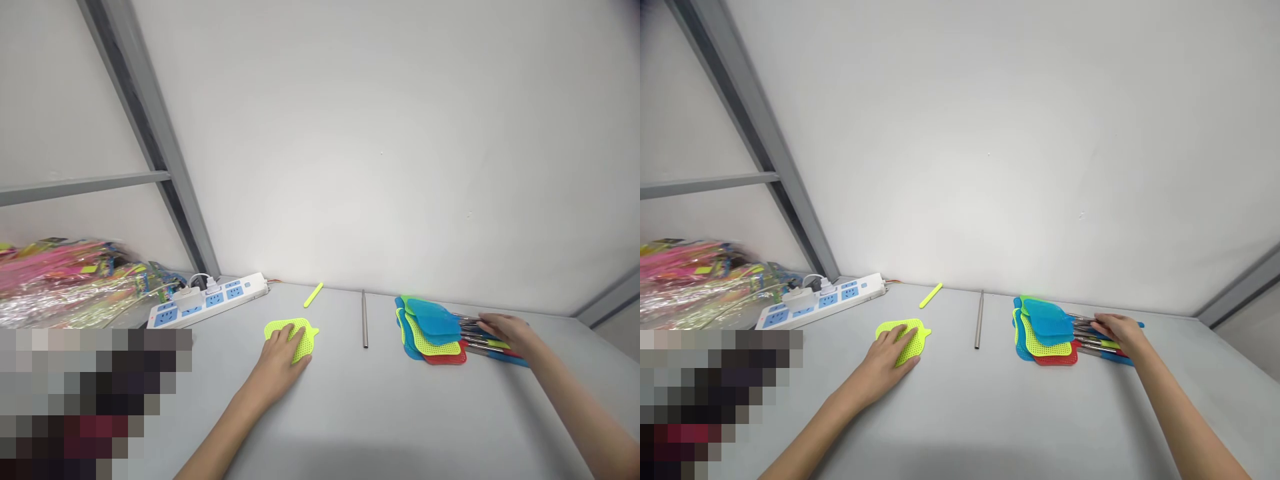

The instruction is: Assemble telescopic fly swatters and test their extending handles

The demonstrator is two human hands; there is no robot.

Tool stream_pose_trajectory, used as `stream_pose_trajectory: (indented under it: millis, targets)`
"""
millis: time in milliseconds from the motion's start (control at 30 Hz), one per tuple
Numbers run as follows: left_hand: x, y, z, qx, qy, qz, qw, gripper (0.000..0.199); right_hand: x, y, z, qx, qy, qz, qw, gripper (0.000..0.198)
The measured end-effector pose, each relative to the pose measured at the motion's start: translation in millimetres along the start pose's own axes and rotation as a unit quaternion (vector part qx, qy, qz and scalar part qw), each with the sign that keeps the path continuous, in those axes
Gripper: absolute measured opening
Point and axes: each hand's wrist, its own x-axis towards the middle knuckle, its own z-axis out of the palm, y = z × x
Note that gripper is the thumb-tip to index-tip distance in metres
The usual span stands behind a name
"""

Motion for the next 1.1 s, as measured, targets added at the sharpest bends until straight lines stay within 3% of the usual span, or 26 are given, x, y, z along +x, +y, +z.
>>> stream_pose_trajectory:
  millis: [133,300,633,800,933,1100]
  targets:
    - [-0.7,0.3,-0.8,-0.001,-0.002,0.001,1.000,0.045,-0.7,-1.0,2.3,-0.047,-0.035,0.080,0.995,0.028]
    - [-1.5,0.0,-1.5,-0.001,-0.004,0.002,1.000,0.045,-1.4,-2.8,2.3,-0.085,-0.045,0.100,0.990,0.027]
    - [-1.1,-0.3,-0.4,-0.003,-0.004,0.000,1.000,0.045,-9.1,-1.2,3.8,-0.099,-0.029,0.057,0.993,0.010]
    - [-0.7,0.2,-0.8,-0.006,-0.005,-0.001,1.000,0.044,-33.3,-18.5,20.4,-0.104,-0.035,-0.018,0.994,0.010]
    - [-0.1,1.8,-2.2,-0.006,-0.002,0.000,1.000,0.044,-82.7,-39.1,56.6,-0.112,-0.134,-0.076,0.982,0.018]
    - [-1.1,3.8,-4.6,-0.009,0.002,0.006,1.000,0.043,-150.1,-46.4,115.5,-0.155,-0.298,-0.092,0.937,0.028]
